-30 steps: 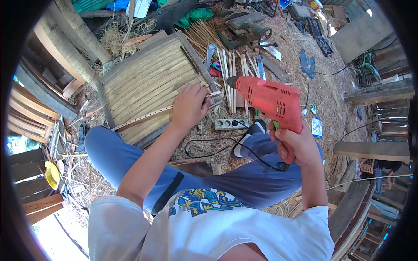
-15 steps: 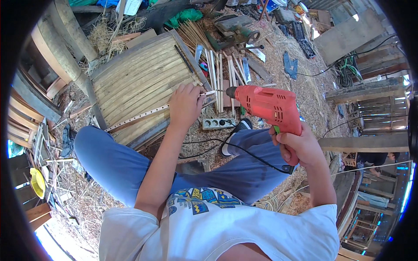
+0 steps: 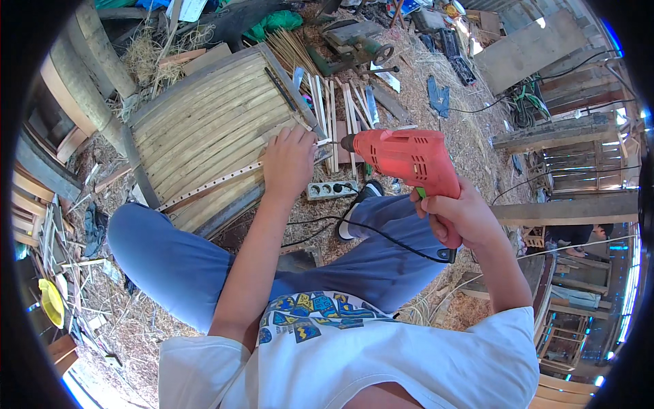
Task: The person uses a drill to make holes in a piece of wood and bamboo strips, then uses a measuring tape to check the dimensions of a wooden frame and bamboo pieces.
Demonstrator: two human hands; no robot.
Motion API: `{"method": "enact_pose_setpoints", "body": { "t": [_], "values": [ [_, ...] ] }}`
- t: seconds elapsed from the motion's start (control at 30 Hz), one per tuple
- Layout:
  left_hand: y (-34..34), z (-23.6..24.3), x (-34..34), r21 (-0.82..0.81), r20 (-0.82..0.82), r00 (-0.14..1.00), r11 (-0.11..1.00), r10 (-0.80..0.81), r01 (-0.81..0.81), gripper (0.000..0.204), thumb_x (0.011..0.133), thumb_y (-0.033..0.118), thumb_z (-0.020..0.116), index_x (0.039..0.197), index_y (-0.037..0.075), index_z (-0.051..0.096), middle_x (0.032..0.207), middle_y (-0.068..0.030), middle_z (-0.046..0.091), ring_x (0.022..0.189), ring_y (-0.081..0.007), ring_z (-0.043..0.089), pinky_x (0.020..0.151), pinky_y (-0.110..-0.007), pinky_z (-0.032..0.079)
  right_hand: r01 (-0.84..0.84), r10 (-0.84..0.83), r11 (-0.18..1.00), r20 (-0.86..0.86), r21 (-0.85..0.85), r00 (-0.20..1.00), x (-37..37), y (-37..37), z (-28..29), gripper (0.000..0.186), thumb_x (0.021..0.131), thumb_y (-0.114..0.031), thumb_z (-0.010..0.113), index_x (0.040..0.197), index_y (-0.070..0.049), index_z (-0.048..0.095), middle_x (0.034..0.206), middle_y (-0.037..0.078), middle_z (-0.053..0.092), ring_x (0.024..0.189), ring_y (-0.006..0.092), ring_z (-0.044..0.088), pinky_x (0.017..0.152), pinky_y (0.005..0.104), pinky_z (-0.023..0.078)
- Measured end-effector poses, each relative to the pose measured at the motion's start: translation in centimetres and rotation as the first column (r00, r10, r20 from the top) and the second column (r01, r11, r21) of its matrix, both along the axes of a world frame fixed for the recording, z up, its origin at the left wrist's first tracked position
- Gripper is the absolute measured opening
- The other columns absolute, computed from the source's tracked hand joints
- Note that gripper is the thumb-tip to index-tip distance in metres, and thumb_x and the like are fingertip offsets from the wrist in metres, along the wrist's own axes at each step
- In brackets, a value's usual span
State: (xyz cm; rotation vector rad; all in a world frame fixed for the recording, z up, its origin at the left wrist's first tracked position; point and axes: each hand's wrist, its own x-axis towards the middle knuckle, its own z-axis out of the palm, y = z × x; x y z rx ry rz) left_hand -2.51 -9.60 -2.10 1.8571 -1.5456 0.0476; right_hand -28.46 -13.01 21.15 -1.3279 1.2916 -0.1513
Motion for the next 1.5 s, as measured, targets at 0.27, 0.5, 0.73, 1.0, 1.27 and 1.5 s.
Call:
{"method": "enact_pose_setpoints", "body": {
  "t": [0.27, 0.5, 0.73, 1.0, 1.27, 1.5],
  "values": [
    [-0.1, -0.2, 0.1, 0.004, -0.006, 1.000, 1.000, 0.004, -0.004, 0.011, 0.091, 0.019, 0.073, 0.099, 0.013, 0.068, 0.097, -0.0047, 0.061, 0.099, -0.0278, 0.060, 0.086, -0.044, 0.047, -0.020, 0.021, 1.000, -0.013, 0.003, 1.000, 0.8, -0.4, 0.1, 0.028, 0.087, -0.007, 0.069, 0.112, 0.005, 0.066, 0.081, 0.008, 0.066, 0.046, 0.0121, 0.056, 0.041, 0.0280, 0.041],
    [-0.1, -0.1, 0.0, -0.021, -0.010, 1.000, 1.000, 0.009, -0.010, 0.011, 0.091, 0.020, 0.073, 0.099, 0.014, 0.068, 0.096, -0.0049, 0.060, 0.099, -0.0273, 0.059, 0.086, -0.044, 0.046, -0.024, 0.024, 1.000, -0.020, -0.003, 1.000, 0.8, -0.5, -0.1, 0.028, 0.087, -0.007, 0.069, 0.112, 0.004, 0.066, 0.082, 0.008, 0.066, 0.046, 0.0122, 0.056, 0.041, 0.0284, 0.041],
    [0.0, -0.1, 0.0, -0.001, -0.019, 1.000, 1.000, 0.015, -0.015, 0.012, 0.090, 0.020, 0.075, 0.099, 0.014, 0.068, 0.096, -0.0046, 0.060, 0.099, -0.0273, 0.059, 0.086, -0.043, 0.046, -0.024, 0.024, 1.000, -0.036, -0.004, 0.999, 0.9, -0.5, 0.0, 0.029, 0.087, -0.008, 0.070, 0.113, 0.005, 0.067, 0.081, 0.007, 0.067, 0.046, 0.0122, 0.056, 0.042, 0.0284, 0.042],
    [-0.2, -0.2, 0.0, -0.018, -0.016, 1.000, 1.000, 0.017, -0.017, 0.013, 0.090, 0.021, 0.075, 0.100, 0.014, 0.069, 0.095, -0.0052, 0.059, 0.099, -0.0275, 0.059, 0.086, -0.043, 0.046, -0.010, 0.010, 1.000, -0.011, 0.002, 1.000, 1.1, -0.5, 0.2, 0.029, 0.087, -0.009, 0.070, 0.113, 0.004, 0.067, 0.080, 0.007, 0.067, 0.047, 0.0122, 0.056, 0.043, 0.0282, 0.043],
    [-0.1, -0.3, 0.1, -0.025, -0.015, 1.000, 1.000, 0.017, -0.017, 0.013, 0.090, 0.021, 0.075, 0.100, 0.014, 0.069, 0.096, -0.0047, 0.059, 0.099, -0.0272, 0.059, 0.086, -0.043, 0.046, -0.006, 0.007, 1.000, -0.021, 0.013, 1.000, 1.1, -0.5, 0.1, 0.028, 0.087, -0.008, 0.069, 0.112, 0.004, 0.066, 0.079, 0.007, 0.066, 0.047, 0.0120, 0.056, 0.043, 0.0279, 0.043],
    [-0.1, -0.3, 0.1, 0.010, -0.017, 1.000, 1.000, 0.025, -0.025, 0.013, 0.090, 0.021, 0.075, 0.100, 0.014, 0.069, 0.097, -0.0047, 0.060, 0.100, -0.0274, 0.059, 0.087, -0.043, 0.047, -0.009, 0.009, 1.000, -0.004, 0.003, 1.000, 1.1, -0.5, 0.0, 0.027, 0.087, -0.008, 0.069, 0.112, 0.004, 0.066, 0.079, 0.007, 0.066, 0.045, 0.0120, 0.056, 0.042, 0.0280, 0.042]
  ]
}}
